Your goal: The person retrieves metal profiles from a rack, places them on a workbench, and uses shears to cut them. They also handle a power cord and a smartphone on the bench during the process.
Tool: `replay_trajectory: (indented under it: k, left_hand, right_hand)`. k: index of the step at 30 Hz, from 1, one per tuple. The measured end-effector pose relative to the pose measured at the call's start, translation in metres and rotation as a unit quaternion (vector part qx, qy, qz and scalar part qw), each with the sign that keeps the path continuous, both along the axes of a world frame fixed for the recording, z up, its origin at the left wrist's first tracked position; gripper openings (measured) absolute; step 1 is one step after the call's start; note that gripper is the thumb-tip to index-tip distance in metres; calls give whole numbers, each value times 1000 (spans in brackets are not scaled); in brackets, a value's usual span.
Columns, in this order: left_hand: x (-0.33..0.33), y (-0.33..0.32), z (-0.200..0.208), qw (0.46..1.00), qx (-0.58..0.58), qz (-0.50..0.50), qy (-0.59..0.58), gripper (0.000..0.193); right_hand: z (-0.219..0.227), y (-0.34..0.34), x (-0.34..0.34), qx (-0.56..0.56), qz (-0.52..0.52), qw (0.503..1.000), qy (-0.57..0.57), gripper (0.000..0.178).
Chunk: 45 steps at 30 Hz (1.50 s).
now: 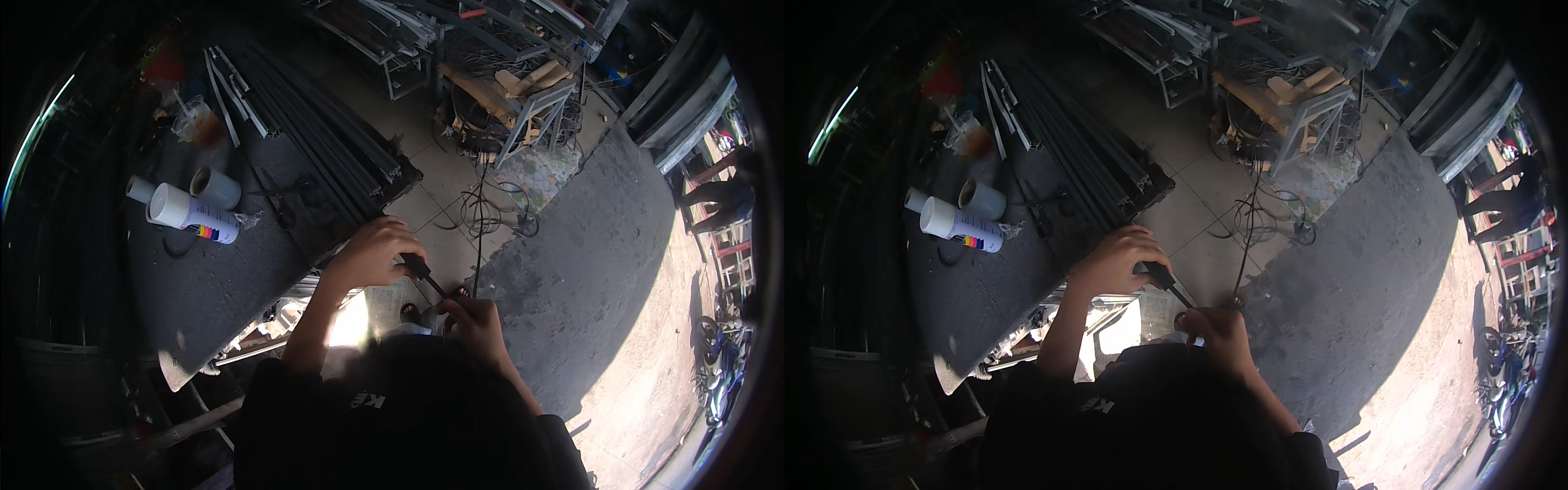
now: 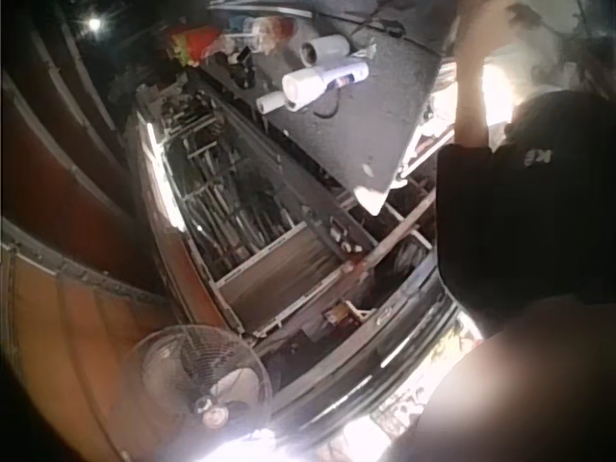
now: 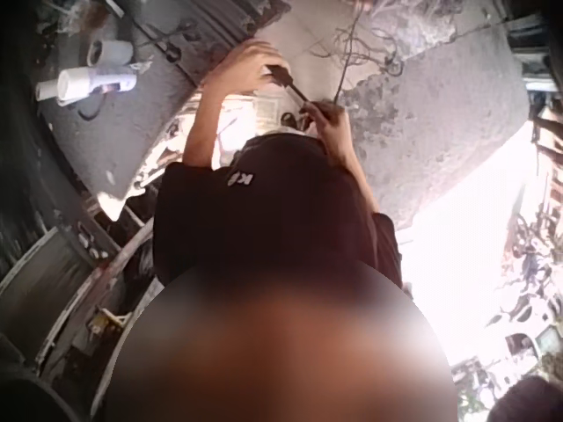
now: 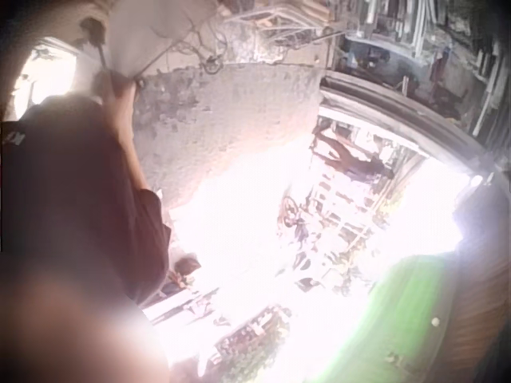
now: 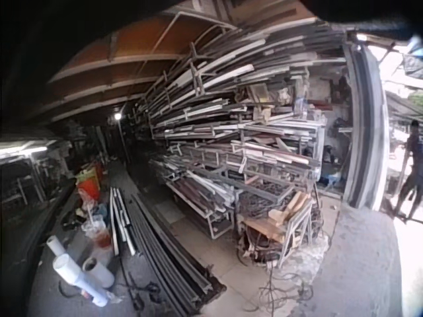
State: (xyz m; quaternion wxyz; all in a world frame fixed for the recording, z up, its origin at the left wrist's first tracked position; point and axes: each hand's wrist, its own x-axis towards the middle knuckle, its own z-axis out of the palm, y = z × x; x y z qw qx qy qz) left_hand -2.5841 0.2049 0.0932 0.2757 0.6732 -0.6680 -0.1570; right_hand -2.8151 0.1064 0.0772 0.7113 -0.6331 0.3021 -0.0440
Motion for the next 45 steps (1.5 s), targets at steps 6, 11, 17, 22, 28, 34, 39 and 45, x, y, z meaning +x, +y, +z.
replay_trajectory:
  k: [6, 11, 17, 22, 28, 34, 39, 45]
  left_hand:
    - [-1, 4, 3, 1000, 3, 4, -6, 29]
    - [2, 3, 5, 999, -46, -16, 18, 22]
    - [2, 3, 1, 998, -51, -6, 28, 23]
    - [1, 3, 2, 1000, -8, -15, 20, 26]
    - [-3, 2, 3, 1000, 3, -18, 0, 28]
    - [-1, 2, 8, 1000, 7, -9, -9, 29]
    - [1, 1, 10, 1000, 19, -18, 11, 27]
    - [0, 3, 4, 1000, -6, -7, 18, 23]
  right_hand:
    - [-42, -30, 36, 77, 182, 976, -88, 42]
    - [-105, -76, 22, 48, 345, 920, -180, 56]
    - [-78, -52, -48, -94, 106, 988, 60, 39]
    - [-35, 16, -50, -72, -57, 996, 12, 35]
    - [-18, 19, 20, -138, -57, 988, -44, 36]
    - [-50, -47, 33, 8, 217, 968, -124, 45]
    - [-78, -80, 4, -19, 253, 963, -88, 47]
    - [-41, -19, -35, -236, -43, 970, -25, 19]
